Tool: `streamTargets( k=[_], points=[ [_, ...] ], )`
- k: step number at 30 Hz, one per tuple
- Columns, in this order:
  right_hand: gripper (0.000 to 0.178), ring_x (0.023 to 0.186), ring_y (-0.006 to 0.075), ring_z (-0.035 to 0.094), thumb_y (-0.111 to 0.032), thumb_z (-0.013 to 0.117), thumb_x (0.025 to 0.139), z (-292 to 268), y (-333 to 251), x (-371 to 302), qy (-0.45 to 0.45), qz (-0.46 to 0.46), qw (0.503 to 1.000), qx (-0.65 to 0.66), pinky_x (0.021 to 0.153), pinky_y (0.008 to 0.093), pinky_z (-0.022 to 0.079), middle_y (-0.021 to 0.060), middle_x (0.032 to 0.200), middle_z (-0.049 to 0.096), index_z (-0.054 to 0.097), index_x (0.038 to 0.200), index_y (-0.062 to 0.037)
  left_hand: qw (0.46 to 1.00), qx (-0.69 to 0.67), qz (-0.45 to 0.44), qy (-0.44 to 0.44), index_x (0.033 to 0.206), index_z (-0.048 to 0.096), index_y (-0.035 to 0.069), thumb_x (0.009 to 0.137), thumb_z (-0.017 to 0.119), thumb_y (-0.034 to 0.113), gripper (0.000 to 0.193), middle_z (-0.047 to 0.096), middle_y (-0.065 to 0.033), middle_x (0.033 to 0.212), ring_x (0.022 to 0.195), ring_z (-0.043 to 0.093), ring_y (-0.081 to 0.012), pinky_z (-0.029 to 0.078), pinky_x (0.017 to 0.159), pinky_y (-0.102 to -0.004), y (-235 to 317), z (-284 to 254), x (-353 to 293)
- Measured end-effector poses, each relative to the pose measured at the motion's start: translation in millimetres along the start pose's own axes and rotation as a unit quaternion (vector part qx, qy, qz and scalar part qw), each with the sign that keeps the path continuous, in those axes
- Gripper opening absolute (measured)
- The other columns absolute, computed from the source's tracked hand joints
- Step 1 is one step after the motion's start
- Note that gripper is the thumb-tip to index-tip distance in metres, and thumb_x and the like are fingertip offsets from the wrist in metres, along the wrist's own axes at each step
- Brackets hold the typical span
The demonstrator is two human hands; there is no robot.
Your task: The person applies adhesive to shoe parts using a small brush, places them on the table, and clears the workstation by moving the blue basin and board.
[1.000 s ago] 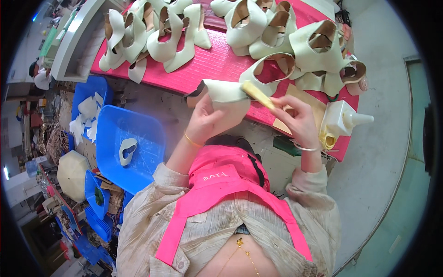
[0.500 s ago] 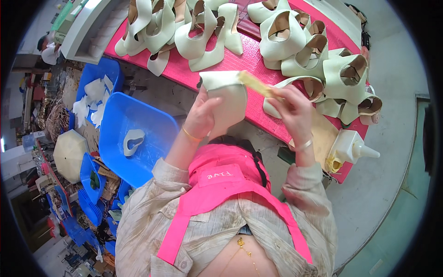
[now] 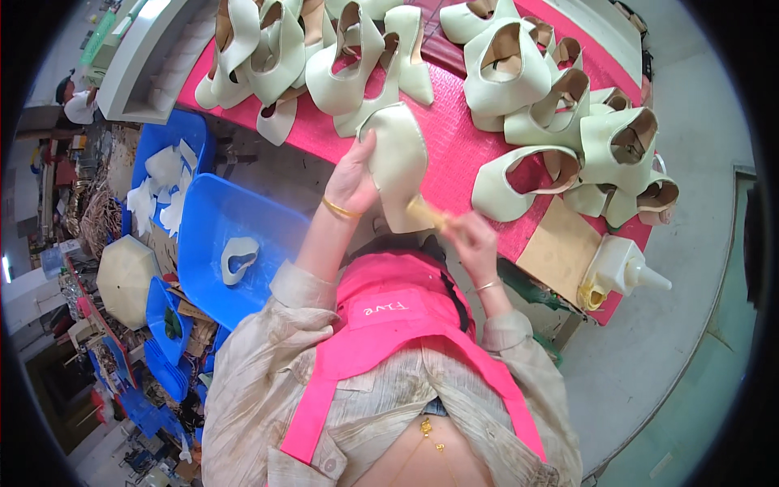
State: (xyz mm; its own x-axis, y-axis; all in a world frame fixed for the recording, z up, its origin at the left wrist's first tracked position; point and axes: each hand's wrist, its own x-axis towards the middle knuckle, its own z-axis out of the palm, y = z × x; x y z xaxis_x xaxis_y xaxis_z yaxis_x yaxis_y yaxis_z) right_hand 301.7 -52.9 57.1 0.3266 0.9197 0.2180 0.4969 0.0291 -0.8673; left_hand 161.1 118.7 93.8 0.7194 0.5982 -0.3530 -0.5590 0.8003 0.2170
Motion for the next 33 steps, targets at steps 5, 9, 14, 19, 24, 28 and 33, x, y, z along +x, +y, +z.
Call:
streamTargets(
  k=[5, 9, 14, 19, 24, 28, 33],
  points=[
    [0.015, 0.063, 0.0183, 0.050, -0.009, 0.064, 0.066, 18.4, 8.9, 25.6, 0.084, 0.104, 0.978, 0.162, 0.059, 0.0271, 0.039, 0.0088, 0.067, 0.052, 0.058, 0.079, -0.0030, 0.998, -0.032, -0.046, -0.033, 0.113, 0.039, 0.004, 0.086, 0.040, 0.021, 0.032, 0.046, -0.0113, 0.113, 0.104, 0.045, -0.0234, 0.036, 0.090, -0.0379, 0.9, -2.0, 5.6],
    [0.010, 0.063, 0.0128, 0.053, -0.009, 0.058, 0.075, 10.7, 18.6, -3.7, 0.129, 0.248, 0.930, 0.240, 0.054, 0.0240, 0.041, 0.0051, 0.069, 0.053, 0.055, 0.083, -0.0043, 0.996, -0.022, -0.090, -0.001, 0.114, 0.038, 0.003, 0.088, 0.034, 0.023, 0.033, 0.045, -0.0120, 0.113, 0.103, 0.046, -0.0248, 0.036, 0.089, -0.0374, -10.8, -1.8, 7.3],
    [0.017, 0.051, 0.0124, 0.045, -0.014, 0.047, 0.083, -4.7, -14.3, 45.7, -0.011, 0.210, 0.706, 0.676, 0.045, 0.0198, 0.036, 0.0062, 0.072, 0.049, 0.046, 0.099, -0.0082, 0.994, 0.074, -0.061, 0.049, 0.113, 0.037, 0.001, 0.089, 0.030, 0.026, 0.036, 0.045, -0.0137, 0.111, 0.102, 0.046, -0.0252, 0.036, 0.089, -0.0380, -14.6, 7.8, 21.8],
    [0.017, 0.049, 0.0125, 0.042, -0.016, 0.046, 0.083, -8.2, -30.0, 38.0, 0.050, 0.197, 0.669, 0.715, 0.045, 0.0198, 0.036, 0.0074, 0.073, 0.049, 0.045, 0.098, -0.0090, 0.984, 0.134, -0.105, -0.056, 0.117, 0.034, 0.003, 0.084, 0.033, 0.045, 0.054, 0.046, -0.0100, 0.112, 0.102, 0.046, -0.0222, 0.037, 0.087, -0.0359, -28.9, 22.8, -21.4],
    [0.019, 0.050, 0.0102, 0.041, -0.015, 0.047, 0.083, -10.8, -37.9, 27.7, 0.065, 0.223, 0.731, 0.642, 0.045, 0.0190, 0.034, 0.0057, 0.073, 0.048, 0.047, 0.100, -0.0069, 0.957, 0.275, -0.017, 0.096, 0.104, 0.047, -0.001, 0.079, 0.052, 0.013, 0.028, 0.055, -0.0066, 0.097, 0.085, 0.054, -0.0138, 0.042, 0.076, -0.0282, -66.7, 8.6, -61.8],
    [0.018, 0.058, 0.0151, 0.051, -0.013, 0.056, 0.076, -42.9, -35.3, -6.4, -0.005, 0.139, 0.963, 0.232, 0.051, 0.0252, 0.041, 0.0065, 0.072, 0.053, 0.054, 0.091, -0.0038, 0.959, 0.262, 0.054, 0.094, 0.105, 0.046, -0.003, 0.082, 0.048, 0.017, 0.030, 0.054, -0.0067, 0.095, 0.083, 0.054, -0.0144, 0.043, 0.075, -0.0276, -63.5, 16.1, -64.7],
    [0.018, 0.060, 0.0254, 0.053, -0.015, 0.063, 0.067, -44.2, -31.8, 32.0, 0.028, 0.013, 0.991, -0.132, 0.054, 0.0345, 0.041, 0.0083, 0.068, 0.053, 0.060, 0.084, -0.0089, 0.954, 0.285, -0.027, 0.094, 0.103, 0.048, -0.001, 0.085, 0.044, 0.025, 0.032, 0.056, -0.0075, 0.094, 0.083, 0.055, -0.0140, 0.043, 0.075, -0.0274, -74.8, 17.3, -68.4]
  ],
)
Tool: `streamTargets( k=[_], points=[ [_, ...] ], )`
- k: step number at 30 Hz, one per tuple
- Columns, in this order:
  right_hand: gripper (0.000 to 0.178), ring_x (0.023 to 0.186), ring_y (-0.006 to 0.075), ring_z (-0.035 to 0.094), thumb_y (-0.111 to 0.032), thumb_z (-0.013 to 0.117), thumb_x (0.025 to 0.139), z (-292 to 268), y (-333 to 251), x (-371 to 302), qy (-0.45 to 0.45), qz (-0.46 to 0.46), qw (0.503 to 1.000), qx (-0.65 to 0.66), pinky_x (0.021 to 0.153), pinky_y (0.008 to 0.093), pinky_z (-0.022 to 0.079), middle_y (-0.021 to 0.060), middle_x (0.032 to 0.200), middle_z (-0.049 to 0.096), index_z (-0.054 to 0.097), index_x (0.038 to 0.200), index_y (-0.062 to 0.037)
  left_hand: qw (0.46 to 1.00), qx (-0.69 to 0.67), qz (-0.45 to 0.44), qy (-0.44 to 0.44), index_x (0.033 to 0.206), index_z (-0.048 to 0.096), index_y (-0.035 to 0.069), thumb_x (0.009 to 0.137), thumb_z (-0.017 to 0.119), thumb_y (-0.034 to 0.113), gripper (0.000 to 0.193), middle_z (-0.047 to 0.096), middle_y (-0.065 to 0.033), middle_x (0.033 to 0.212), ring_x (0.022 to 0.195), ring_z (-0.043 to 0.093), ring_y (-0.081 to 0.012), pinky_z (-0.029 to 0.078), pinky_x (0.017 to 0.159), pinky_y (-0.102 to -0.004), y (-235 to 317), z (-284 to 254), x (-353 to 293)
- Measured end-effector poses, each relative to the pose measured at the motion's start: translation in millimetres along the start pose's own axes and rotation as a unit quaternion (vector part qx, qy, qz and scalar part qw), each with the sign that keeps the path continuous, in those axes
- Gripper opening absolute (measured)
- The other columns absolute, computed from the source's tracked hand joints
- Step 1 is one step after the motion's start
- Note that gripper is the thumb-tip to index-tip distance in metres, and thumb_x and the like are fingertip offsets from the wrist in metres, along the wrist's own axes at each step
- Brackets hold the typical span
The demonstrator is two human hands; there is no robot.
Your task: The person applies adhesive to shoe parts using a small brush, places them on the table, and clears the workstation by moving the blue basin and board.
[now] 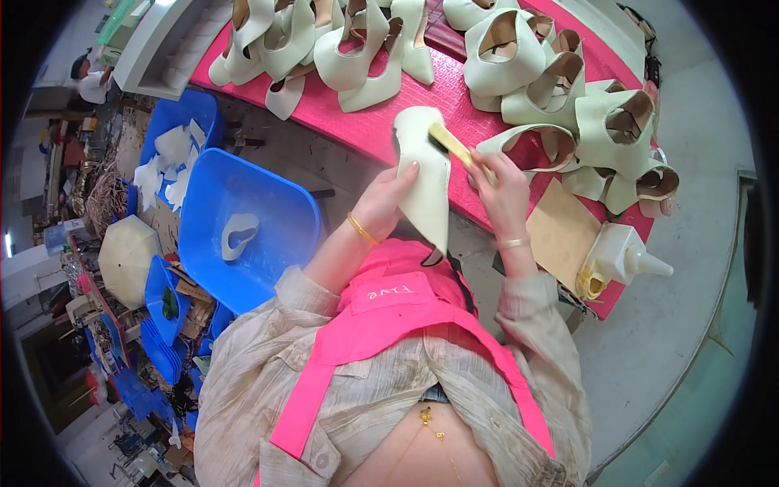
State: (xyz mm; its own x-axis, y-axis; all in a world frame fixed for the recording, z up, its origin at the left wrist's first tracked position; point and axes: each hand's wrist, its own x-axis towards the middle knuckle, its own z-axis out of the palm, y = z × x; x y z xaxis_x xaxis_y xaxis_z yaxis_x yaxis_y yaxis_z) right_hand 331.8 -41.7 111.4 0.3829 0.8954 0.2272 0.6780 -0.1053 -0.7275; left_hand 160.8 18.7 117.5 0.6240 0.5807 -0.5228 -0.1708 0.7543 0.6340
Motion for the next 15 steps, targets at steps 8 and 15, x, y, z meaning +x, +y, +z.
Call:
streamTargets(
  k=[8, 15],
  points=[
    [0.022, 0.054, 0.0213, 0.048, -0.016, 0.064, 0.064, -27.1, 3.3, -61.0, -0.003, -0.094, 0.995, -0.032, 0.048, 0.0318, 0.036, 0.0049, 0.063, 0.050, 0.060, 0.086, -0.0126, 1.000, 0.022, -0.016, 0.009, 0.102, 0.047, -0.005, 0.084, 0.044, 0.023, 0.034, 0.055, -0.0085, 0.092, 0.080, 0.055, -0.0158, 0.043, 0.074, -0.0289, -2.3, -9.6, 3.9],
    [0.021, 0.056, 0.0214, 0.049, -0.015, 0.064, 0.064, -15.9, 3.4, -88.1, -0.046, -0.070, 0.996, 0.023, 0.051, 0.0297, 0.038, 0.0050, 0.065, 0.050, 0.060, 0.085, -0.0095, 1.000, -0.017, 0.000, -0.007, 0.101, 0.046, -0.005, 0.085, 0.043, 0.025, 0.035, 0.054, -0.0104, 0.094, 0.084, 0.054, -0.0185, 0.043, 0.076, -0.0306, 18.2, -4.3, 11.4]
  ],
)
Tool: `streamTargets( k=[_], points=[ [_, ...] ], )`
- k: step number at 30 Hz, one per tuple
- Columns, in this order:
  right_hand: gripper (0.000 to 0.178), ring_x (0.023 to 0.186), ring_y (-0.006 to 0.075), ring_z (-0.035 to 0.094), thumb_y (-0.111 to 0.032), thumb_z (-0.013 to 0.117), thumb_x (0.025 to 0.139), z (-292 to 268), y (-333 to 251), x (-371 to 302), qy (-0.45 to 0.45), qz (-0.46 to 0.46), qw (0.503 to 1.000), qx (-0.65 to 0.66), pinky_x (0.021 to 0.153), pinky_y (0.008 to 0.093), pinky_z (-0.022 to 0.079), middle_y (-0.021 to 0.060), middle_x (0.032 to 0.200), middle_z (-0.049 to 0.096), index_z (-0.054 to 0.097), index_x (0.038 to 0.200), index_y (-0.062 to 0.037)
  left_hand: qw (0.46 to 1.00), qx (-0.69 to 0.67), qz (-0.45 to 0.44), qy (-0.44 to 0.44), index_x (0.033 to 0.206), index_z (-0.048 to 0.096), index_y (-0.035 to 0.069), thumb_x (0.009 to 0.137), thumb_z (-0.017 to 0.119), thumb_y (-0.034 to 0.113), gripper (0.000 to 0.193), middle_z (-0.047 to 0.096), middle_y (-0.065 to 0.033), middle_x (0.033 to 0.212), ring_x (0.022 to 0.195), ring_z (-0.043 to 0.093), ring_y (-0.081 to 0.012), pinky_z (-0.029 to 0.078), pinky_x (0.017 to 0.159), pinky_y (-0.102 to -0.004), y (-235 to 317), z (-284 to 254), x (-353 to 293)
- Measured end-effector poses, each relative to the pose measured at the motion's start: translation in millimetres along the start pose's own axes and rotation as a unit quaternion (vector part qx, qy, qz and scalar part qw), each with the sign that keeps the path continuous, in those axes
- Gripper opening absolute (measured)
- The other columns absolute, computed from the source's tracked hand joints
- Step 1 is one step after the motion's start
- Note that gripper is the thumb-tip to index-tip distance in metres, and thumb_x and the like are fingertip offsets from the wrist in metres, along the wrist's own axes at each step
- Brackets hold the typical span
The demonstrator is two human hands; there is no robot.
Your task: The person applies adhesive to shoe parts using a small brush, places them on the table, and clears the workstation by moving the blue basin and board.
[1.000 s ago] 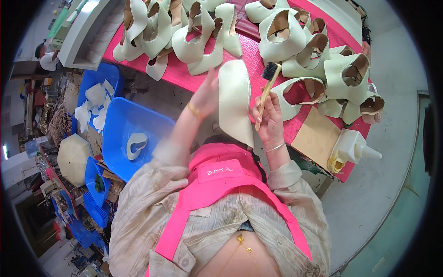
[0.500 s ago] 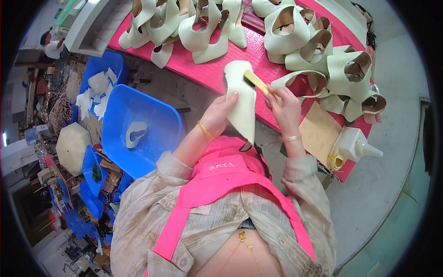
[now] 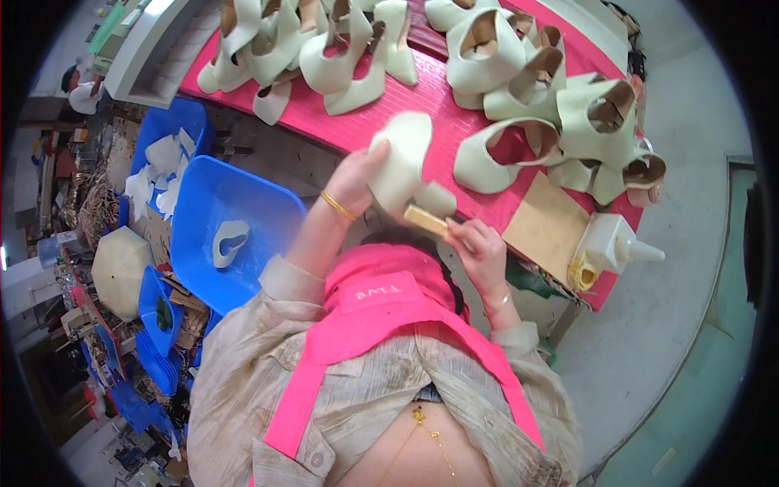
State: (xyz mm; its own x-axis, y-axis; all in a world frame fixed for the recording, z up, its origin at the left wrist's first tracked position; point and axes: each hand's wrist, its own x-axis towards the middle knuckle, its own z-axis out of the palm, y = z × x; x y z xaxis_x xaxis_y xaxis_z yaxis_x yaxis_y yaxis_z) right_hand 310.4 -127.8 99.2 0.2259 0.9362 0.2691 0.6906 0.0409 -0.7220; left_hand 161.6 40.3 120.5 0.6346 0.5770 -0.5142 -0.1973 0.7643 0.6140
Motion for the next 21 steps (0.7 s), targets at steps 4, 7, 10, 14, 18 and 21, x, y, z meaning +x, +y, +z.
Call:
streamTargets(
  k=[4, 7, 10, 14, 18, 21],
  points=[
    [0.017, 0.061, 0.0190, 0.052, -0.009, 0.062, 0.068, 4.3, -9.4, 19.8, 0.078, 0.093, 0.984, 0.132, 0.055, 0.0252, 0.039, 0.0078, 0.070, 0.054, 0.059, 0.084, -0.0042, 0.996, 0.002, 0.025, -0.084, 0.111, 0.041, -0.002, 0.084, 0.044, 0.027, 0.039, 0.051, -0.0088, 0.104, 0.095, 0.051, -0.0181, 0.039, 0.083, -0.0316, 1.4, 12.8, -16.3],
    [0.016, 0.064, 0.0159, 0.053, -0.007, 0.060, 0.070, 9.1, -8.3, 27.8, 0.108, 0.157, 0.954, 0.231, 0.057, 0.0255, 0.040, 0.0098, 0.076, 0.056, 0.058, 0.085, -0.0006, 0.990, 0.049, 0.075, -0.108, 0.111, 0.042, 0.000, 0.084, 0.046, 0.024, 0.037, 0.052, -0.0083, 0.104, 0.094, 0.051, -0.0166, 0.040, 0.083, -0.0308, -4.6, 19.9, -21.5],
    [0.016, 0.065, 0.0162, 0.053, -0.007, 0.060, 0.071, 11.7, -7.9, 30.9, 0.123, 0.153, 0.950, 0.243, 0.059, 0.0265, 0.040, 0.0108, 0.077, 0.057, 0.057, 0.086, 0.0004, 0.997, 0.048, 0.046, -0.048, 0.102, 0.048, -0.003, 0.082, 0.048, 0.015, 0.026, 0.056, -0.0074, 0.091, 0.079, 0.056, -0.0140, 0.044, 0.072, -0.0246, -10.8, 11.5, -12.6],
    [0.019, 0.061, 0.0231, 0.050, -0.011, 0.061, 0.069, 15.8, -9.0, 3.2, 0.077, 0.075, 0.991, 0.074, 0.056, 0.0299, 0.039, 0.0081, 0.070, 0.052, 0.059, 0.087, -0.0056, 0.997, -0.039, 0.060, 0.004, 0.099, 0.049, -0.002, 0.085, 0.043, 0.016, 0.023, 0.056, -0.0082, 0.091, 0.079, 0.056, -0.0151, 0.045, 0.070, -0.0259, -5.2, 3.4, -12.5],
    [0.021, 0.060, 0.0220, 0.049, -0.015, 0.060, 0.069, 12.2, -16.2, 8.4, 0.072, 0.051, 0.996, 0.032, 0.053, 0.0303, 0.037, 0.0049, 0.069, 0.051, 0.059, 0.089, -0.0090, 0.999, -0.043, 0.016, 0.008, 0.099, 0.049, -0.002, 0.085, 0.043, 0.016, 0.024, 0.056, -0.0080, 0.091, 0.078, 0.056, -0.0143, 0.046, 0.068, -0.0255, 1.7, 3.0, -23.6],
    [0.021, 0.060, 0.0210, 0.049, -0.015, 0.060, 0.069, 18.8, -22.8, 20.0, 0.105, 0.028, 0.993, 0.052, 0.054, 0.0311, 0.037, 0.0046, 0.069, 0.051, 0.059, 0.090, -0.0091, 0.997, 0.035, 0.070, 0.002, 0.099, 0.049, -0.004, 0.083, 0.046, 0.012, 0.023, 0.057, -0.0096, 0.088, 0.073, 0.057, -0.0140, 0.047, 0.064, -0.0250, 1.8, 3.0, -29.1]
  ],
)
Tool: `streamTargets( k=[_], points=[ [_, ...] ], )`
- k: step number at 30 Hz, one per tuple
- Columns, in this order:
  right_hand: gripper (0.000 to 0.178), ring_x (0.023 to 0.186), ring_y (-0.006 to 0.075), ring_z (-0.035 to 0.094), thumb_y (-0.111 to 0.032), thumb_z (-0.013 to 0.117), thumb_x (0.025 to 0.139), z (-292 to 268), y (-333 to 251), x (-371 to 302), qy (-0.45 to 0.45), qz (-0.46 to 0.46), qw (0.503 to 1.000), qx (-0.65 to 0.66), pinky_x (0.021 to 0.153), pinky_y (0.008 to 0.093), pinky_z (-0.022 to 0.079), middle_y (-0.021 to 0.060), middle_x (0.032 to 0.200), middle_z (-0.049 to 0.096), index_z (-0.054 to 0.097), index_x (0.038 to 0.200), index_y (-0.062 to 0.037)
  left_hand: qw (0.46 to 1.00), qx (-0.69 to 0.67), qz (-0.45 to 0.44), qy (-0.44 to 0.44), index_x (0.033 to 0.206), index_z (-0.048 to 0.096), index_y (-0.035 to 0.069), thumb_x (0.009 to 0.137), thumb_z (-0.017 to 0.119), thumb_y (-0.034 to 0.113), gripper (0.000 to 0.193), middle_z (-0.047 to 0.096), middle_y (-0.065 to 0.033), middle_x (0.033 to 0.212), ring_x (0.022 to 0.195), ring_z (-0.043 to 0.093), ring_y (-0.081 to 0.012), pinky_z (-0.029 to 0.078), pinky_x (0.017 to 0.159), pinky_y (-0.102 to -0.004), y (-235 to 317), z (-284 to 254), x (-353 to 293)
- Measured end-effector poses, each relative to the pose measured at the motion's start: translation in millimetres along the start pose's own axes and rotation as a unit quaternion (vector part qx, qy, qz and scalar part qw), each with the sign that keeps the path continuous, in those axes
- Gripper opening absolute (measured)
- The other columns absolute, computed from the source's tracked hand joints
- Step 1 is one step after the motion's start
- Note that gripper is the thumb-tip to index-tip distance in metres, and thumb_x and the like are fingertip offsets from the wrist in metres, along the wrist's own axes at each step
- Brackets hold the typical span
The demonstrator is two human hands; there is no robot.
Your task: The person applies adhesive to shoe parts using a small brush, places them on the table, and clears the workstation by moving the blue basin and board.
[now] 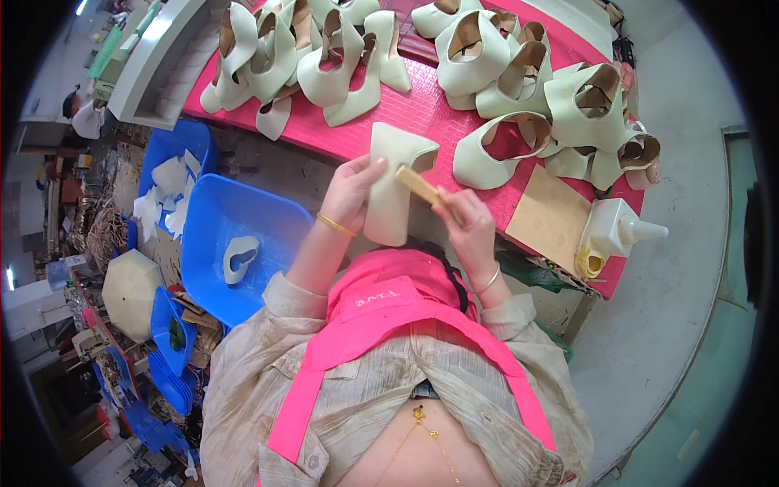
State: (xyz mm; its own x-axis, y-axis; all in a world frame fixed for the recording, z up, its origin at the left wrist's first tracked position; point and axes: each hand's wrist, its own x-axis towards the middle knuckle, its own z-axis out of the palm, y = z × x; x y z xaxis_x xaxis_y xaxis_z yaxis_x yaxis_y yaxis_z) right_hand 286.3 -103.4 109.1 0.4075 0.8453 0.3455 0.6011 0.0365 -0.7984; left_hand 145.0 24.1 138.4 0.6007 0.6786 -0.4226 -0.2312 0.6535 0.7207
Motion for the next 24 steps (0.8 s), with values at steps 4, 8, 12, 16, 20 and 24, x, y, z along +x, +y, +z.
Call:
streamTargets(
  k=[4, 8, 12, 16, 20, 24],
  points=[
    [0.021, 0.059, 0.0227, 0.049, -0.014, 0.060, 0.070, 6.2, 4.5, -23.5, -0.070, 0.031, 0.997, -0.020, 0.054, 0.0310, 0.037, 0.0067, 0.069, 0.051, 0.059, 0.090, -0.0073, 0.998, -0.040, -0.026, 0.043, 0.096, 0.050, -0.004, 0.083, 0.045, 0.010, 0.020, 0.057, -0.0109, 0.088, 0.074, 0.057, -0.0168, 0.048, 0.067, -0.0281, 5.3, -14.1, 0.9],
    [0.021, 0.059, 0.0252, 0.048, -0.011, 0.059, 0.071, 1.9, -11.8, 9.2, 0.026, 0.062, 0.994, 0.091, 0.055, 0.0332, 0.038, 0.0100, 0.069, 0.050, 0.058, 0.091, -0.0057, 0.997, -0.067, -0.026, 0.020, 0.097, 0.049, -0.003, 0.083, 0.045, 0.010, 0.020, 0.057, -0.0107, 0.087, 0.076, 0.057, -0.0180, 0.048, 0.068, -0.0297, 5.2, -7.4, 6.4],
    [0.026, 0.061, 0.0253, 0.048, -0.011, 0.060, 0.068, 6.6, 6.8, -6.0, -0.001, 0.010, 0.999, 0.032, 0.056, 0.0333, 0.037, 0.0084, 0.068, 0.049, 0.056, 0.094, -0.0065, 0.999, -0.050, 0.014, 0.002, 0.100, 0.048, -0.001, 0.083, 0.045, 0.012, 0.021, 0.056, -0.0094, 0.088, 0.076, 0.057, -0.0178, 0.048, 0.068, -0.0301, 17.0, 10.0, 30.0],
    [0.021, 0.063, 0.0237, 0.051, -0.009, 0.061, 0.068, -20.1, 24.6, -42.7, 0.015, 0.058, 0.998, 0.005, 0.058, 0.0313, 0.039, 0.0090, 0.071, 0.052, 0.058, 0.088, -0.0029, 0.997, -0.025, 0.039, -0.067, 0.101, 0.047, 0.000, 0.083, 0.047, 0.014, 0.023, 0.055, -0.0080, 0.090, 0.078, 0.056, -0.0169, 0.048, 0.068, -0.0302, 32.2, 61.3, 62.8],
    [0.015, 0.064, 0.0181, 0.052, -0.005, 0.060, 0.070, -60.9, 33.2, -45.6, 0.120, 0.175, 0.975, 0.060, 0.059, 0.0264, 0.041, 0.0094, 0.072, 0.053, 0.057, 0.084, 0.0007, 0.977, -0.081, 0.107, -0.166, 0.101, 0.048, 0.002, 0.082, 0.049, 0.017, 0.024, 0.056, -0.0064, 0.089, 0.078, 0.056, -0.0146, 0.047, 0.069, -0.0279, 55.1, 127.3, 126.5],
    [0.016, 0.064, 0.0120, 0.048, -0.004, 0.060, 0.071, -92.6, 42.5, -63.8, 0.122, 0.222, 0.967, 0.013, 0.059, 0.0232, 0.040, 0.0062, 0.069, 0.051, 0.056, 0.085, 0.0022, 0.965, -0.130, 0.146, -0.177, 0.103, 0.047, 0.001, 0.081, 0.049, 0.015, 0.026, 0.055, -0.0080, 0.092, 0.082, 0.055, -0.0178, 0.045, 0.074, -0.0310, 35.8, 134.8, 225.5]
  ],
)
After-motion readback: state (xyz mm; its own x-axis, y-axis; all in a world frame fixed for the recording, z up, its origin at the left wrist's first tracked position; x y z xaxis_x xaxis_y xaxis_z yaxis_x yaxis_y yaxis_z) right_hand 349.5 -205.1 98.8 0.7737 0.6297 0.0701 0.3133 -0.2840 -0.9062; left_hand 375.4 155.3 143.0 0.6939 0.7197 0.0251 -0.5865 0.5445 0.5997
